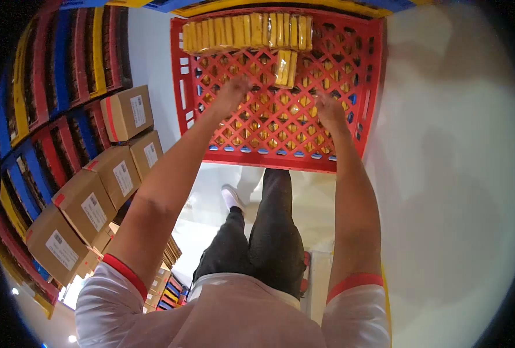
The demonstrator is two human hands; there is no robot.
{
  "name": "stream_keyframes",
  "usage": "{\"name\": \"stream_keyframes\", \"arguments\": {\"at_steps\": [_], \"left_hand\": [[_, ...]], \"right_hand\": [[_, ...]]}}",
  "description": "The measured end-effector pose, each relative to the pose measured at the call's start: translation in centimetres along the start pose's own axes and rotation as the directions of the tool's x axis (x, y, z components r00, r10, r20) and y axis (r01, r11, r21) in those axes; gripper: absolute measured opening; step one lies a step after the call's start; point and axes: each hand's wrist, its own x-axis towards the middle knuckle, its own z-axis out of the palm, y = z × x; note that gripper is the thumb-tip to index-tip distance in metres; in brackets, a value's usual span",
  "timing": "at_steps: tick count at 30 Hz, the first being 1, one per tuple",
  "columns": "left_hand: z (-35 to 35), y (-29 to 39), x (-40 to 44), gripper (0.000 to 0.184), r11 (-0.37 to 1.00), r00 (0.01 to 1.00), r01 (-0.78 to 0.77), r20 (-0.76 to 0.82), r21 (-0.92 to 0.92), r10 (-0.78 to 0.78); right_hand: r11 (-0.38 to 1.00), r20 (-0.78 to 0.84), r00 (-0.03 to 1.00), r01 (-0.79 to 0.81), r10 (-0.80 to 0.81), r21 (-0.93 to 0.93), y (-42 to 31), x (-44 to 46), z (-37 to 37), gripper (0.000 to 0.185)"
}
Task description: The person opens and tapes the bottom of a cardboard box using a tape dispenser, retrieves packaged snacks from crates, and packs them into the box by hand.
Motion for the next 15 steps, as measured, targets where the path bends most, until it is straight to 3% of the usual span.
{"name": "stream_keyframes", "arguments": {"at_steps": [2,4,6,8,9,11,12,14,15], "left_hand": [[1.2,1.6,3.0,0.052,0.998,0.998,-0.050,-0.046,0.028,0.051],[1.0,5.6,5.0,0.055,0.973,0.991,0.028,-0.134,0.228,0.003],[1.0,6.2,7.6,0.055,0.972,0.991,0.022,-0.132,0.235,0.009],[1.5,4.7,10.1,0.056,0.971,0.991,0.023,-0.136,0.239,0.010],[1.5,3.8,11.0,0.057,0.949,0.984,-0.038,-0.155,0.314,0.091],[1.7,1.9,11.8,0.058,0.916,0.971,-0.080,-0.178,0.393,0.161],[2.2,1.4,11.7,0.056,0.935,0.972,-0.083,-0.180,0.345,0.153],[2.5,1.1,11.3,0.054,0.950,0.972,-0.077,-0.190,0.302,0.139],[2.5,1.4,11.1,0.055,0.948,0.979,-0.102,-0.140,0.300,0.150]], "right_hand": [[0.976,0.040,0.984,-0.177,0.173,0.130,0.1,2.7,-0.3,0.043],[0.972,0.044,0.982,-0.187,0.183,0.140,-0.2,4.1,0.1,0.044],[0.969,0.048,0.980,-0.196,0.191,0.147,-0.5,5.3,1.2,0.045],[0.999,-0.074,0.997,-0.016,0.013,-0.048,-0.6,6.5,2.8,0.043],[0.999,-0.061,0.998,-0.014,0.011,-0.048,-0.6,7.3,3.5,0.043],[0.947,-0.254,0.945,0.129,-0.208,-0.294,-0.9,9.1,4.9,0.046],[0.947,-0.242,0.946,0.140,-0.214,-0.289,-1.1,10.3,5.1,0.046],[0.909,-0.375,0.832,0.339,-0.410,-0.243,-1.9,12.4,4.3,0.045],[0.936,-0.327,0.879,0.299,-0.346,-0.186,-3.5,12.8,3.5,0.045]]}}
